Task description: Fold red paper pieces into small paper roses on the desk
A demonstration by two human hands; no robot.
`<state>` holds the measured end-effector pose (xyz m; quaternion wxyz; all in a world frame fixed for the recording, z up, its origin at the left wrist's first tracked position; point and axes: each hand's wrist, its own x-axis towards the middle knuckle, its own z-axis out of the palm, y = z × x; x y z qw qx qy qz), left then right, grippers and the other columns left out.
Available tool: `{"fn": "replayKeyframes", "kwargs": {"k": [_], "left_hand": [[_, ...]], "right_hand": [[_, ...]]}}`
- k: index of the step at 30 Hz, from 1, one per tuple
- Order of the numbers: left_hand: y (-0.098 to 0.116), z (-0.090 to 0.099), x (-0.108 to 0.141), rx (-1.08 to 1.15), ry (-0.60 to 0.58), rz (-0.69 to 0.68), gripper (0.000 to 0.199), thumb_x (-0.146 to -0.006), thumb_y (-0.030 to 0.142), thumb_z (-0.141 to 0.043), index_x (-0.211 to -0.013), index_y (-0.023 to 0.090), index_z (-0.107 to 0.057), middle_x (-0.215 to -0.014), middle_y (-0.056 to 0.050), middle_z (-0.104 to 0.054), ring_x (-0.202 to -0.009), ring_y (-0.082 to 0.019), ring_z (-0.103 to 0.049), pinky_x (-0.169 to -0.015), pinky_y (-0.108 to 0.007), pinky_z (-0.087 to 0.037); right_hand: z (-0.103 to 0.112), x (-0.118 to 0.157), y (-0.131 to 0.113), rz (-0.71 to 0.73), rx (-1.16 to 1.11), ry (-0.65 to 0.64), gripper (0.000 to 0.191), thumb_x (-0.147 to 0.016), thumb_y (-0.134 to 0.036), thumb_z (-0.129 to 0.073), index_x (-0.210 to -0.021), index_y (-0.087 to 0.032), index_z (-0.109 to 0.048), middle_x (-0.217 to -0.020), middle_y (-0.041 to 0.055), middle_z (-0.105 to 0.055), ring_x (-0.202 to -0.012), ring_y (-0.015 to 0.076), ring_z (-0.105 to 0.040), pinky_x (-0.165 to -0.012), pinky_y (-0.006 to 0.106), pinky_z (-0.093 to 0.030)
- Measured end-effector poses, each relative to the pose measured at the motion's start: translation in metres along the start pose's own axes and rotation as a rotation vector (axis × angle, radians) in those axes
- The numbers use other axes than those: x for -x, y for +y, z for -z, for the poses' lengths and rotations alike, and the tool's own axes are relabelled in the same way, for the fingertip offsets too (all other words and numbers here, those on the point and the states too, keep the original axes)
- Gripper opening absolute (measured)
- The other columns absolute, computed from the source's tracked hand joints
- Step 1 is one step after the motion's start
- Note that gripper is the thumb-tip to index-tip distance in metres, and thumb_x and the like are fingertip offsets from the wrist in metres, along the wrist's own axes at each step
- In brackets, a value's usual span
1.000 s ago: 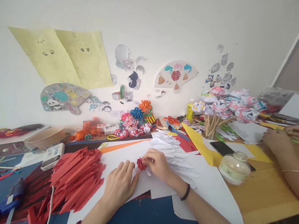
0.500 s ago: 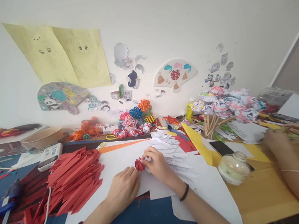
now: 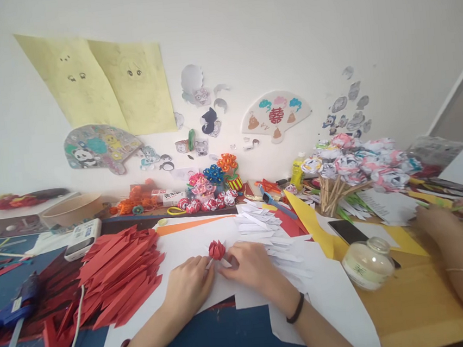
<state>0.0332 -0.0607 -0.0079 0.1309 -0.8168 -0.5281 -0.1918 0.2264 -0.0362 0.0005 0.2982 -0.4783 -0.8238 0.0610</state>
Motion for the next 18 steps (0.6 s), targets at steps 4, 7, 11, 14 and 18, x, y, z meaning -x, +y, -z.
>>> {"fn": "replayKeyframes", "kwargs": {"k": [4,7,11,14,18], "left_hand": [[-0.001,0.009,-0.002,-0.001,0.058,-0.015,0.023,-0.096,0.033,-0.046,-0.079,0.021,-0.055,-0.072,-0.003,-0.063,-0.068,-0.021,-0.061,-0.056,-0.03,-0.035],[-0.002,0.019,-0.006,0.073,0.139,-0.013,0.017,-0.096,0.034,-0.046,-0.095,0.021,-0.056,-0.086,-0.004,-0.063,-0.078,-0.022,-0.06,-0.065,-0.032,-0.04],[-0.001,0.028,-0.011,0.148,0.158,-0.029,0.017,-0.095,0.029,-0.048,-0.11,0.021,-0.052,-0.104,-0.006,-0.06,-0.091,-0.023,-0.055,-0.075,-0.034,-0.041],[0.0,0.031,-0.013,0.159,0.148,-0.026,0.013,-0.095,0.028,-0.049,-0.105,0.021,-0.054,-0.105,-0.006,-0.058,-0.091,-0.023,-0.052,-0.077,-0.036,-0.038],[0.003,0.032,-0.011,0.132,0.165,-0.004,0.011,-0.093,0.029,-0.052,-0.102,0.022,-0.057,-0.105,-0.006,-0.058,-0.091,-0.023,-0.049,-0.077,-0.037,-0.035]], "right_hand": [[-0.009,0.0,0.0,0.013,0.033,-0.007,0.015,-0.08,-0.019,-0.069,-0.07,-0.019,-0.058,-0.068,-0.003,-0.062,-0.066,0.0128,-0.058,-0.06,0.024,-0.031],[-0.013,0.001,0.0,0.045,0.011,0.065,0.013,-0.083,-0.016,-0.065,-0.072,-0.019,-0.058,-0.069,-0.0026,-0.062,-0.064,0.0118,-0.057,-0.06,0.023,-0.031],[-0.016,0.003,-0.002,0.16,0.026,0.186,0.016,-0.086,-0.016,-0.058,-0.07,-0.018,-0.055,-0.066,-0.0017,-0.058,-0.06,0.0111,-0.052,-0.059,0.024,-0.031],[-0.016,0.004,-0.006,0.227,0.069,0.248,0.021,-0.089,-0.016,-0.053,-0.068,-0.018,-0.052,-0.064,-0.0008,-0.055,-0.058,0.0117,-0.049,-0.059,0.025,-0.03],[-0.016,0.004,-0.01,0.279,0.12,0.29,0.025,-0.091,-0.016,-0.05,-0.066,-0.019,-0.05,-0.063,-0.0003,-0.053,-0.057,0.0126,-0.048,-0.059,0.027,-0.03]]}}
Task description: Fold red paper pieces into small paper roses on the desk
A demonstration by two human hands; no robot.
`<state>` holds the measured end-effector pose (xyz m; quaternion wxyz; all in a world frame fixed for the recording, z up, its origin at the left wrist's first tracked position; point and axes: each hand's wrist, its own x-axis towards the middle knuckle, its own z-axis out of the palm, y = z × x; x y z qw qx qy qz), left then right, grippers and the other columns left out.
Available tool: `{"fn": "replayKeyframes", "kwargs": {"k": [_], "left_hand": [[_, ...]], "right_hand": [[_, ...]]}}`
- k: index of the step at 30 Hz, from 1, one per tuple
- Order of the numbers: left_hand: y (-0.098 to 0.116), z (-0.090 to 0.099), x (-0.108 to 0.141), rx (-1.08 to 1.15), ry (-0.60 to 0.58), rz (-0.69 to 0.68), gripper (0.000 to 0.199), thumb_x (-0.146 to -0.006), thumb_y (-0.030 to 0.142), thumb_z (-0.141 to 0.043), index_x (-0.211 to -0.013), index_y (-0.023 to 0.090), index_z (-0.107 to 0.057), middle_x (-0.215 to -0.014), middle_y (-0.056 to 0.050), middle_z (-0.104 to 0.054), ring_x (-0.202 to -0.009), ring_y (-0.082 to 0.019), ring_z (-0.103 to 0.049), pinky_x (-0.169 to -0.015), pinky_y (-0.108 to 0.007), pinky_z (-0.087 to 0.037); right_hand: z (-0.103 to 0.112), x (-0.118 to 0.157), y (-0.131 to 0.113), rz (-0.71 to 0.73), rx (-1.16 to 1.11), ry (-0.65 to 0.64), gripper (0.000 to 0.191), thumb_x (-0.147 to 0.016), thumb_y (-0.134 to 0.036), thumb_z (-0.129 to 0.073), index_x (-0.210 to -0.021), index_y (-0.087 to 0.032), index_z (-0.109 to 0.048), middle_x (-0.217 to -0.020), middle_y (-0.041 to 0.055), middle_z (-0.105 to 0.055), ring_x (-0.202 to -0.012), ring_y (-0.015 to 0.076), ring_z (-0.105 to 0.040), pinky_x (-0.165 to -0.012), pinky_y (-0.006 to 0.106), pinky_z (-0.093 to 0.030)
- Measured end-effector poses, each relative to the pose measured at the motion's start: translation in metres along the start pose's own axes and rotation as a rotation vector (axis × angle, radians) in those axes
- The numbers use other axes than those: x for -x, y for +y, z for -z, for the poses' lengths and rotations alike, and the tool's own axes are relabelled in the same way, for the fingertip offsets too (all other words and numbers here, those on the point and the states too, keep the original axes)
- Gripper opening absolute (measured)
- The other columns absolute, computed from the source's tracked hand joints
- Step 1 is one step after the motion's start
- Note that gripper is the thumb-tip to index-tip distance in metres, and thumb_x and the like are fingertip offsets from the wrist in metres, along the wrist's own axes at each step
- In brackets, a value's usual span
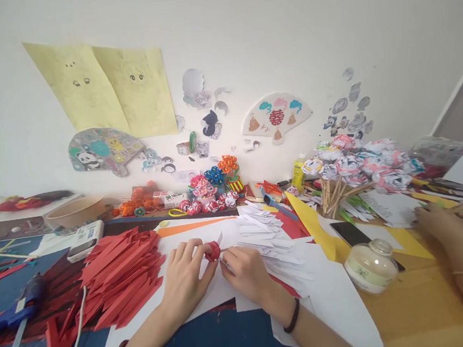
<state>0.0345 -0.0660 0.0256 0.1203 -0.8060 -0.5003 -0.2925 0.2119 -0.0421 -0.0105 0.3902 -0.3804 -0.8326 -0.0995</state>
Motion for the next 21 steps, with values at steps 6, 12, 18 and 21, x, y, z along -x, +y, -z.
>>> {"fn": "replayKeyframes", "kwargs": {"k": [6,12,18,21], "left_hand": [[0.0005,-0.0044,0.0015,-0.029,0.024,0.034,0.008,-0.092,0.029,-0.056,-0.093,0.023,-0.062,-0.1,-0.005,-0.06,-0.088,-0.023,-0.049,-0.074,-0.036,-0.033],[-0.0037,-0.0056,-0.0002,0.075,0.017,0.08,0.006,-0.09,0.027,-0.061,-0.087,0.024,-0.065,-0.097,-0.003,-0.061,-0.088,-0.021,-0.049,-0.073,-0.035,-0.033],[-0.0068,-0.007,-0.0016,0.133,-0.018,0.098,0.008,-0.089,0.023,-0.06,-0.083,0.023,-0.065,-0.095,-0.002,-0.062,-0.088,-0.02,-0.049,-0.073,-0.035,-0.033],[-0.0058,-0.008,-0.0014,0.129,-0.027,0.105,0.008,-0.088,0.023,-0.06,-0.082,0.023,-0.065,-0.095,-0.002,-0.062,-0.088,-0.021,-0.049,-0.073,-0.035,-0.033]], "right_hand": [[-0.0004,-0.0002,-0.0022,0.052,0.023,0.027,0.026,-0.091,-0.014,-0.048,-0.066,-0.019,-0.049,-0.062,-0.0002,-0.052,-0.057,0.0132,-0.047,-0.058,0.028,-0.031],[0.0005,-0.0008,-0.0024,0.01,-0.031,0.006,0.024,-0.093,-0.016,-0.049,-0.069,-0.019,-0.052,-0.065,0.0003,-0.055,-0.059,0.0138,-0.051,-0.059,0.028,-0.035],[0.0013,-0.0024,-0.0023,-0.075,-0.142,-0.075,0.01,-0.095,-0.021,-0.054,-0.094,-0.02,-0.063,-0.085,0.0027,-0.068,-0.076,0.0167,-0.063,-0.07,0.028,-0.043],[-0.001,-0.0008,-0.0014,-0.07,-0.161,-0.104,0.015,-0.096,-0.019,-0.051,-0.085,-0.02,-0.06,-0.079,0.0023,-0.065,-0.072,0.016,-0.061,-0.066,0.027,-0.042]]}}
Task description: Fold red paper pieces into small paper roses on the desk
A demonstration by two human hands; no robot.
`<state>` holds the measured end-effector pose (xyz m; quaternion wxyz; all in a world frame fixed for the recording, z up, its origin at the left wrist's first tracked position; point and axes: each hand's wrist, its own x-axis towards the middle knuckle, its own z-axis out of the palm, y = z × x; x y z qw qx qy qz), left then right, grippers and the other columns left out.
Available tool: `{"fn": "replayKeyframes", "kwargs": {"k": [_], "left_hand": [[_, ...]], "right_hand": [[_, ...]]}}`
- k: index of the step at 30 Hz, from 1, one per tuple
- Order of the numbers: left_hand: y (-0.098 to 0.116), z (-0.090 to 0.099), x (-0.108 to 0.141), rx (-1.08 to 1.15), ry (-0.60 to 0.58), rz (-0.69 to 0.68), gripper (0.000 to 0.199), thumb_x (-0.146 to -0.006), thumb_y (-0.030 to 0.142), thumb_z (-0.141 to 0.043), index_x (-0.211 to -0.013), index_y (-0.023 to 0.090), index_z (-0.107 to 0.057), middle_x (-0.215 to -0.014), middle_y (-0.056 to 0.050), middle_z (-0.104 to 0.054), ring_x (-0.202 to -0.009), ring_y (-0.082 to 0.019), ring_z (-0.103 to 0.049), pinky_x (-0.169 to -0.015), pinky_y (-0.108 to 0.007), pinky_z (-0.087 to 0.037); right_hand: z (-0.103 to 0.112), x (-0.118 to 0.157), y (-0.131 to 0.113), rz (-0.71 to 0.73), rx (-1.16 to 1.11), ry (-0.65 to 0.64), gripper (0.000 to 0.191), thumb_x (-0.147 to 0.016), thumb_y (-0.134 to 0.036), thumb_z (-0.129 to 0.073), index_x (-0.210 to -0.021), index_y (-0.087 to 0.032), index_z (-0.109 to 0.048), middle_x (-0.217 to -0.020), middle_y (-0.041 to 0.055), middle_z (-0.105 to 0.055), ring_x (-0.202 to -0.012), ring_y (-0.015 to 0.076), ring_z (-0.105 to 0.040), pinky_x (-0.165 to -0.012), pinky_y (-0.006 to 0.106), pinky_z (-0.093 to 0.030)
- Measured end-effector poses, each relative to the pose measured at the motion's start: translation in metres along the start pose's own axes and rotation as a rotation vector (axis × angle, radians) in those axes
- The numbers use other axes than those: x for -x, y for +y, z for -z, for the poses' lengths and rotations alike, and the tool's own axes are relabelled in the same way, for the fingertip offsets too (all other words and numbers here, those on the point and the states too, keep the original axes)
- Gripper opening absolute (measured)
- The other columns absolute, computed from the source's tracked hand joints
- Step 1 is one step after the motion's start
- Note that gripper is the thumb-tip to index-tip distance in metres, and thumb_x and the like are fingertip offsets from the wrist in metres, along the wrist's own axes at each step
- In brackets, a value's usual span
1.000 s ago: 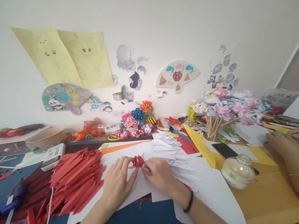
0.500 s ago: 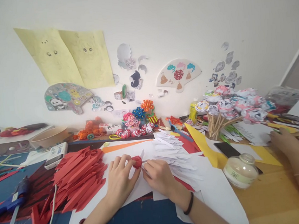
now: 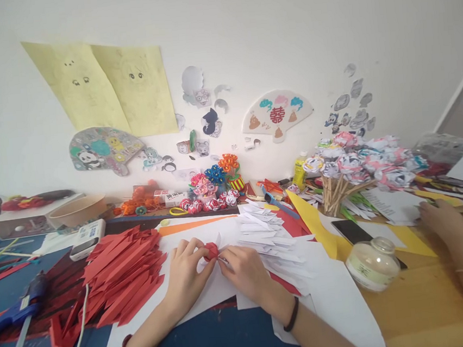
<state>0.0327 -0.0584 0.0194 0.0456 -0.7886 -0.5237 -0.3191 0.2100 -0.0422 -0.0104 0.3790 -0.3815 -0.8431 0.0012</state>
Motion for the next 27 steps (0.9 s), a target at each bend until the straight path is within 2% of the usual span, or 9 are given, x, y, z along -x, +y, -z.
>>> {"fn": "replayKeyframes", "kwargs": {"k": [4,9,17,22,27], "left_hand": [[0.0019,0.0003,-0.0002,-0.009,-0.013,0.008,0.006,-0.087,0.022,-0.061,-0.083,0.024,-0.065,-0.095,-0.002,-0.062,-0.089,-0.021,-0.048,-0.074,-0.036,-0.033],[0.0021,0.0021,-0.0016,-0.031,-0.024,-0.003,0.005,-0.086,0.022,-0.061,-0.084,0.024,-0.065,-0.096,-0.003,-0.062,-0.09,-0.022,-0.049,-0.074,-0.036,-0.034],[0.003,0.0022,0.0012,-0.085,0.002,-0.032,0.005,-0.088,0.024,-0.06,-0.087,0.024,-0.065,-0.102,-0.004,-0.062,-0.093,-0.023,-0.05,-0.076,-0.038,-0.035],[0.0045,0.0005,0.0021,-0.096,0.036,-0.038,0.002,-0.086,0.026,-0.063,-0.085,0.024,-0.064,-0.112,-0.006,-0.062,-0.1,-0.025,-0.051,-0.083,-0.042,-0.036],[0.0056,0.0,0.0004,-0.1,0.038,-0.042,0.005,-0.082,0.023,-0.067,-0.085,0.025,-0.064,-0.117,-0.003,-0.061,-0.104,-0.026,-0.052,-0.088,-0.043,-0.036]], "right_hand": [[-0.0031,0.0016,0.003,-0.013,-0.01,-0.015,0.019,-0.092,-0.016,-0.05,-0.074,-0.02,-0.052,-0.071,0.0005,-0.059,-0.064,0.0144,-0.056,-0.061,0.026,-0.039],[-0.0057,0.0011,0.0048,-0.025,0.004,-0.019,0.017,-0.087,-0.013,-0.05,-0.072,-0.02,-0.049,-0.069,-0.0006,-0.055,-0.062,0.0137,-0.052,-0.06,0.026,-0.037],[-0.0043,0.0015,0.0018,-0.01,0.015,-0.004,0.018,-0.09,-0.014,-0.049,-0.072,-0.02,-0.05,-0.069,-0.0001,-0.055,-0.062,0.0137,-0.053,-0.06,0.026,-0.038],[-0.0048,0.0023,-0.0004,-0.011,-0.059,0.03,0.018,-0.093,-0.014,-0.047,-0.079,-0.019,-0.055,-0.073,0.0009,-0.058,-0.065,0.0137,-0.056,-0.062,0.025,-0.041],[-0.0048,0.0022,-0.0008,-0.024,-0.073,0.005,0.018,-0.091,-0.014,-0.048,-0.074,-0.02,-0.052,-0.071,0.0003,-0.056,-0.063,0.0135,-0.054,-0.059,0.025,-0.039]]}}
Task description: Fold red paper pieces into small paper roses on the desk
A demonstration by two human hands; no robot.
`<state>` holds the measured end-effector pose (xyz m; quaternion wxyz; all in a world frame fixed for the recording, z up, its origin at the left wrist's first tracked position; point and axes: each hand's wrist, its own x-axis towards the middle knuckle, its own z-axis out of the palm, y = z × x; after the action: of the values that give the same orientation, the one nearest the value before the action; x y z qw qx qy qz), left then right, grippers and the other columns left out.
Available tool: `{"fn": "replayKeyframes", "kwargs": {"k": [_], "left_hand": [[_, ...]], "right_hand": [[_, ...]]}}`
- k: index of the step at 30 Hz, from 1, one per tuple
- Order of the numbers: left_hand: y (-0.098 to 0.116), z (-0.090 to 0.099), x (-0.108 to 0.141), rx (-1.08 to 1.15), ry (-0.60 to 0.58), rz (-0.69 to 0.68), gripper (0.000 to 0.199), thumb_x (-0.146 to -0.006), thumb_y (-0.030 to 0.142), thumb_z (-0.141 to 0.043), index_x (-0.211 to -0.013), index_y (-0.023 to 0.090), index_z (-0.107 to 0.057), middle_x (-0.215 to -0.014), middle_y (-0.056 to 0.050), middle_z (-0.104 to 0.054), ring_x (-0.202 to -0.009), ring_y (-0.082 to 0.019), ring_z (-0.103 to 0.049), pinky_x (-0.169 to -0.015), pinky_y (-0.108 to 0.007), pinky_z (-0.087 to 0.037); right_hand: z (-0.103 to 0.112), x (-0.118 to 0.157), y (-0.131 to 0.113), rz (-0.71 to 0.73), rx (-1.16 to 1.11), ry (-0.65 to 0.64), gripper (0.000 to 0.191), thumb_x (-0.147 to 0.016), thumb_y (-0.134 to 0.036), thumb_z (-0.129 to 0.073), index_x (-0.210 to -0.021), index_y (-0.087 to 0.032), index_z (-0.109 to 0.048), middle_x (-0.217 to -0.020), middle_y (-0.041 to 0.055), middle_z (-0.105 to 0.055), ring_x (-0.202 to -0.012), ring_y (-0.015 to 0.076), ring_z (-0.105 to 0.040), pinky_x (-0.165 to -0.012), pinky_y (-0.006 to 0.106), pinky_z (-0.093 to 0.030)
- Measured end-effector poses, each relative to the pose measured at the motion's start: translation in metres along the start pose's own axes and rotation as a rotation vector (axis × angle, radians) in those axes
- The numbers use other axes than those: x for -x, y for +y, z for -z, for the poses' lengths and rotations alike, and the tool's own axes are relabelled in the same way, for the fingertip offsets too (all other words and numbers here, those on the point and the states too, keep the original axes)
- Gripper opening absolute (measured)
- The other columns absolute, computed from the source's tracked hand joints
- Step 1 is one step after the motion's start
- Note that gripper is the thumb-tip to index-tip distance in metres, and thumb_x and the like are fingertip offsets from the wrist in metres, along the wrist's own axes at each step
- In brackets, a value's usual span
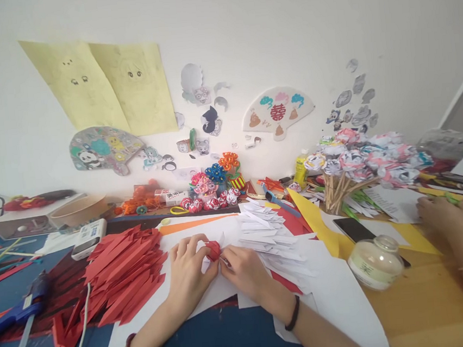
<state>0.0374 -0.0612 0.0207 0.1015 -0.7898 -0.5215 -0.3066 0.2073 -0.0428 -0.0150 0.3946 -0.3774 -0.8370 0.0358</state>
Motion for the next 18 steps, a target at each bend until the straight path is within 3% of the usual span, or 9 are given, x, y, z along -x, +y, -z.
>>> {"fn": "replayKeyframes", "kwargs": {"k": [18], "left_hand": [[0.0025,-0.0005,0.0013,-0.042,0.004,-0.06,0.005,-0.086,0.023,-0.061,-0.091,0.023,-0.062,-0.118,-0.004,-0.064,-0.107,-0.026,-0.053,-0.093,-0.045,-0.032]], "right_hand": [[-0.0038,0.0022,0.0037,-0.036,0.005,0.031,0.016,-0.091,-0.014,-0.051,-0.076,-0.018,-0.054,-0.071,0.0001,-0.058,-0.063,0.0132,-0.055,-0.061,0.024,-0.038]]}}
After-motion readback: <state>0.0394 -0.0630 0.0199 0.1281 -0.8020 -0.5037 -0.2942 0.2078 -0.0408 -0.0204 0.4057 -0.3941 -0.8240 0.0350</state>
